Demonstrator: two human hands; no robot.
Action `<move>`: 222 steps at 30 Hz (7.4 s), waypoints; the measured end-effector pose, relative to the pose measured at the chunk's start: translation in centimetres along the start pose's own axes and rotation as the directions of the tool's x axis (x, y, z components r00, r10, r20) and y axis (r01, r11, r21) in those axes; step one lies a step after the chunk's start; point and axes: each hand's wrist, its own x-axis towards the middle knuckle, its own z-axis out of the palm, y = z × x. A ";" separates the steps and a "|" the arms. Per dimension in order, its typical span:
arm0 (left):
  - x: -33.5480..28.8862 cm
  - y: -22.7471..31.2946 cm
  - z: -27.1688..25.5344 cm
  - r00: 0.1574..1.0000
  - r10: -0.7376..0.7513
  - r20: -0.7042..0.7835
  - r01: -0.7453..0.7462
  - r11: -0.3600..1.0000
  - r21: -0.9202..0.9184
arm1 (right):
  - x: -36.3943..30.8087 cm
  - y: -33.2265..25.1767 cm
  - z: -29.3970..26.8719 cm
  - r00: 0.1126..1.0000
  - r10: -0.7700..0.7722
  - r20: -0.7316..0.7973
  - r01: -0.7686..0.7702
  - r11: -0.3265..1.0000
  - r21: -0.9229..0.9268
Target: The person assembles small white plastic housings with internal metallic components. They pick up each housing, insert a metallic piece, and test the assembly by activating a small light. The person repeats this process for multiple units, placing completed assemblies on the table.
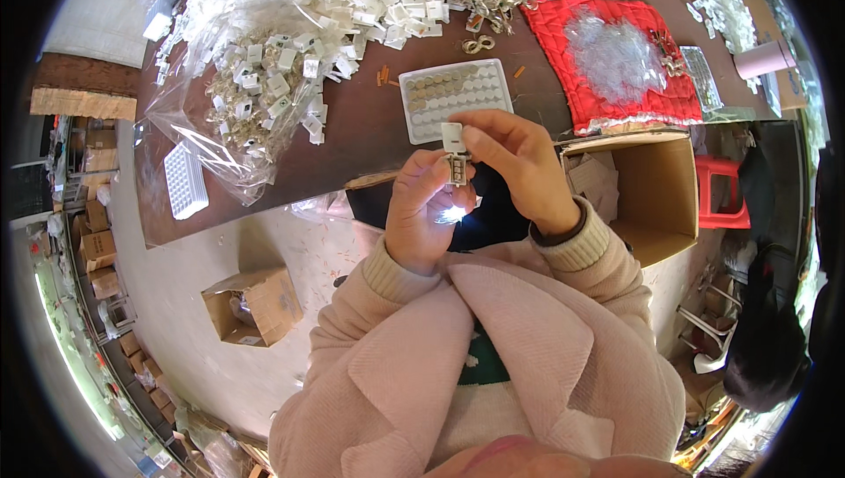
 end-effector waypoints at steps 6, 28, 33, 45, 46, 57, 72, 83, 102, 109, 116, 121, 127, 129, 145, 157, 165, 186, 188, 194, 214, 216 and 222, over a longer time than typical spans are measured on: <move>-0.2 -0.2 -0.4 0.998 -0.057 0.026 0.059 0.996 -0.074 | -0.4 0.8 0.5 0.885 -0.466 -0.012 0.465 0.885 -0.032; -0.4 -3.1 0.9 0.988 -0.086 -0.125 0.084 0.996 -0.023 | -1.6 2.8 -0.4 0.678 -0.735 0.026 0.715 0.650 -0.258; 0.1 -4.0 1.4 0.986 -0.101 -0.136 0.101 0.995 -0.007 | -1.4 3.1 -0.9 0.631 -0.775 -0.030 0.754 0.622 -0.211; 1.0 -4.3 3.0 0.995 0.011 -0.102 0.010 0.979 0.205 | -2.3 2.8 -7.4 0.634 -0.772 0.045 0.631 0.483 -0.607; 1.4 -4.3 3.1 1.000 0.005 -0.012 -0.003 0.981 0.194 | -2.3 2.7 -8.8 0.650 -0.756 -0.080 0.485 0.493 -0.722; 1.9 -4.3 2.7 0.997 -0.029 -0.078 0.043 0.983 0.177 | -0.9 3.2 -16.3 0.569 -0.800 -0.192 0.030 0.254 -0.967; 1.6 -3.2 1.4 0.997 -0.065 0.052 0.062 0.997 0.051 | -2.5 -1.0 -7.8 0.694 -0.715 0.085 0.559 0.462 -0.689; 0.2 -1.5 2.6 0.990 -0.021 -0.142 0.052 0.975 0.215 | -2.3 -0.9 -3.3 0.609 -0.708 0.358 0.727 0.317 -0.610; 0.0 -0.4 2.4 0.999 0.021 -0.034 -0.013 0.975 0.220 | -1.9 -1.2 -3.0 0.501 -0.747 0.438 0.793 0.193 -0.578; -0.2 -0.1 2.7 0.998 0.016 -0.069 0.001 0.970 0.244 | -1.8 -0.9 -3.3 0.453 -0.760 0.466 0.797 0.112 -0.593; -0.1 -0.2 2.3 0.998 0.066 -0.014 -0.059 0.958 0.282 | -1.9 -0.6 -3.1 0.450 -0.747 0.490 0.795 0.084 -0.600; -0.1 -0.2 1.9 0.994 0.109 -0.019 -0.098 0.950 0.296 | -2.8 -1.0 -2.9 0.656 -0.687 0.313 0.675 0.346 -0.652; -0.1 -0.5 1.5 0.986 0.163 0.015 -0.158 0.924 0.347 | -2.9 -1.2 -3.1 0.692 -0.664 0.282 0.634 0.373 -0.677; -0.1 -0.6 1.3 0.983 0.175 0.049 -0.182 0.924 0.336 | -2.7 -0.9 -3.1 0.685 -0.671 0.285 0.635 0.357 -0.685; 1.8 2.0 0.7 0.997 -0.046 -0.055 0.052 0.992 0.112 | 11.9 -1.8 -5.5 0.804 -0.502 0.318 0.387 0.036 -0.921; 2.1 1.7 0.4 0.993 -0.088 -0.074 0.099 0.981 0.169 | 7.3 -4.5 -10.4 0.881 -0.462 0.099 0.364 0.529 -0.767; 2.2 0.6 2.9 0.999 0.031 0.024 -0.039 0.878 0.477 | 0.5 -4.8 -6.8 0.867 -0.304 0.395 0.455 0.807 -0.376; -0.2 1.1 2.3 0.985 0.162 0.058 -0.170 0.854 0.491 | -1.5 -0.7 -2.1 0.543 -0.796 0.269 0.698 0.249 -0.671; -0.2 1.1 2.3 0.984 0.169 0.049 -0.170 0.846 0.506 | -1.5 -0.6 -1.8 0.544 -0.802 0.246 0.711 0.286 -0.642; 0.7 2.4 3.4 0.984 0.157 0.087 -0.173 0.707 0.686 | -1.7 -0.2 -1.7 0.630 -0.769 0.108 0.686 0.487 -0.540; 14.7 10.8 1.0 0.635 0.125 0.762 -0.091 -0.968 0.234 | -1.7 0.3 -6.0 0.714 -0.700 -0.023 0.611 0.637 -0.470; 14.4 10.7 1.5 0.555 0.190 0.810 -0.156 -0.932 0.326 | -1.6 0.6 -5.9 0.723 -0.690 -0.023 0.610 0.654 -0.448; 10.3 9.4 4.4 0.637 0.545 0.545 -0.268 -0.506 0.820 | -1.2 0.7 -4.7 0.836 -0.540 -0.098 0.537 0.841 -0.059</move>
